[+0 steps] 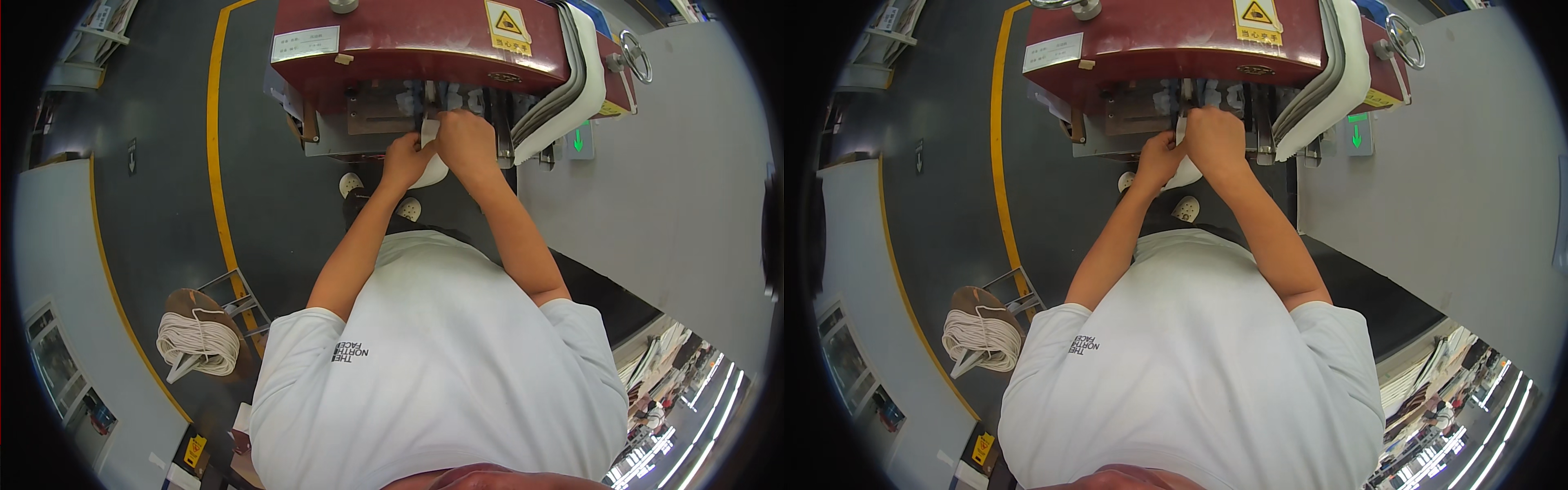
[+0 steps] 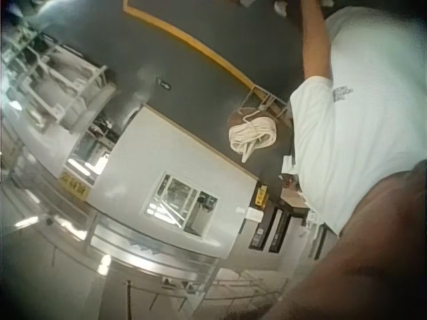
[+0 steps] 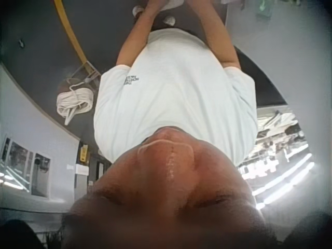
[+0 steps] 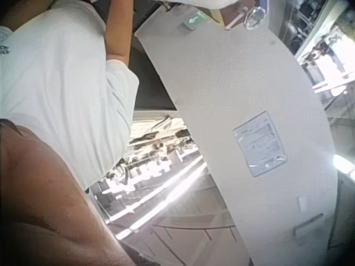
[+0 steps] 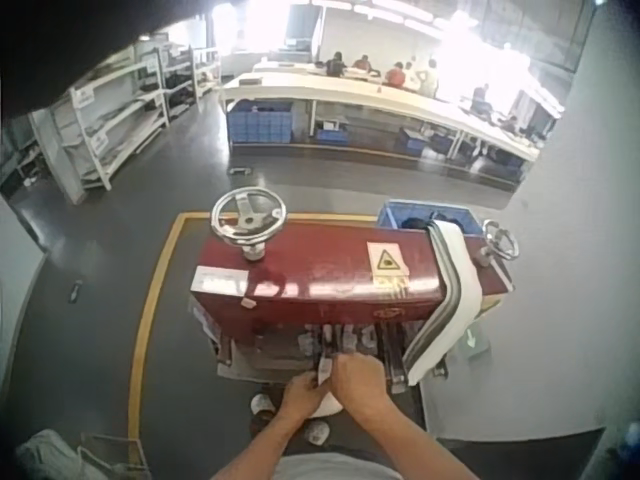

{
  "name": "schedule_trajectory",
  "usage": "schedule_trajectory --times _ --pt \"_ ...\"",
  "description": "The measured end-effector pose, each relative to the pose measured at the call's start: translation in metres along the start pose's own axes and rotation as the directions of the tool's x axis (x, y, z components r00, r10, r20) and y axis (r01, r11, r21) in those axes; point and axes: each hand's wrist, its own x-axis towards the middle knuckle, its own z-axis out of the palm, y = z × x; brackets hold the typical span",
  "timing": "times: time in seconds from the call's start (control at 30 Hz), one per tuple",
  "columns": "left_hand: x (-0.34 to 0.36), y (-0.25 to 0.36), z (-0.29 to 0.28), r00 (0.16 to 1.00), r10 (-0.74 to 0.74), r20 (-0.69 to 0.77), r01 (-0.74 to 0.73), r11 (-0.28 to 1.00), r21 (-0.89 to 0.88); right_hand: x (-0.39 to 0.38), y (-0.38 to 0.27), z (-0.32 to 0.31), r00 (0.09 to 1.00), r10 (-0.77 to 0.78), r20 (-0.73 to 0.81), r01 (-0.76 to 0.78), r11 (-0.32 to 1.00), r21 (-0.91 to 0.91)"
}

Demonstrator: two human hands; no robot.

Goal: The person loads long white strips onto a machine, guides them through the mechanism using a hand tool and their fingers, and cuts and separates individual notched pieces.

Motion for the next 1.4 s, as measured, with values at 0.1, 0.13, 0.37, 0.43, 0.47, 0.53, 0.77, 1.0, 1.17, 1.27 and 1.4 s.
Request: schedule_trajectory --times 0.1,0.13,0.37,0.43,0.47,0.53,0.77,1.0,1.17,1.27,1.4 --pt "0.008 -0.006 0.002 1.000 0.016 0.001 -0.016 0.997 0.079 0.002 -0.001 0.005 1.000 0.012 -0.004 -0.012 0.999 0.039" --pt "0.010 -0.005 0.003 0.998 0.038 -0.040 -0.037 0.999 0.035 0.004 -0.002 0.007 1.000 0.011 -0.018 -0.010 1.000 0.018" --pt "0.008 -0.002 -0.009 0.990 0.103 0.095 -0.114 0.986 0.120 0.001 0.019 0.008 0.990 0.138 0.001 -0.135 0.970 0.201" --pt "-0.002 -0.006 -0.020 0.990 0.071 0.124 -0.094 0.977 0.190 -0.021 0.032 -0.006 0.990 0.135 -0.033 -0.115 0.930 0.350" --pt "-0.006 -0.008 -0.025 0.990 0.028 0.138 -0.062 0.965 0.254 -0.032 0.040 -0.013 0.991 0.120 -0.059 -0.076 0.869 0.489" --pt "-0.014 0.002 -0.036 0.968 -0.077 0.239 -0.041 0.891 0.452 -0.056 0.061 -0.031 0.932 0.330 -0.150 -0.138 0.706 0.694" --pt "-0.008 0.100 0.033 0.849 0.410 0.334 -0.512 0.793 0.329 -0.062 0.146 -0.040 0.497 0.715 -0.492 -0.287 0.671 0.684" --pt "0.031 0.147 0.110 0.781 0.599 0.180 -0.624 0.730 0.280 -0.057 0.125 -0.038 0.597 0.790 -0.137 -0.199 0.312 0.929" --pt "0.010 0.170 0.097 0.748 0.632 0.202 -0.663 0.695 0.279 -0.071 0.136 -0.046 0.511 0.842 -0.170 -0.040 0.221 0.974" --pt "-0.009 0.183 0.075 0.805 0.574 0.154 -0.574 0.817 -0.046 -0.076 0.127 -0.076 0.647 0.762 0.009 0.067 -0.068 0.995" --pt "-0.039 0.180 0.031 0.869 0.326 0.372 -0.125 0.873 -0.471 -0.059 0.110 -0.109 0.868 0.468 0.167 0.005 -0.345 0.939"
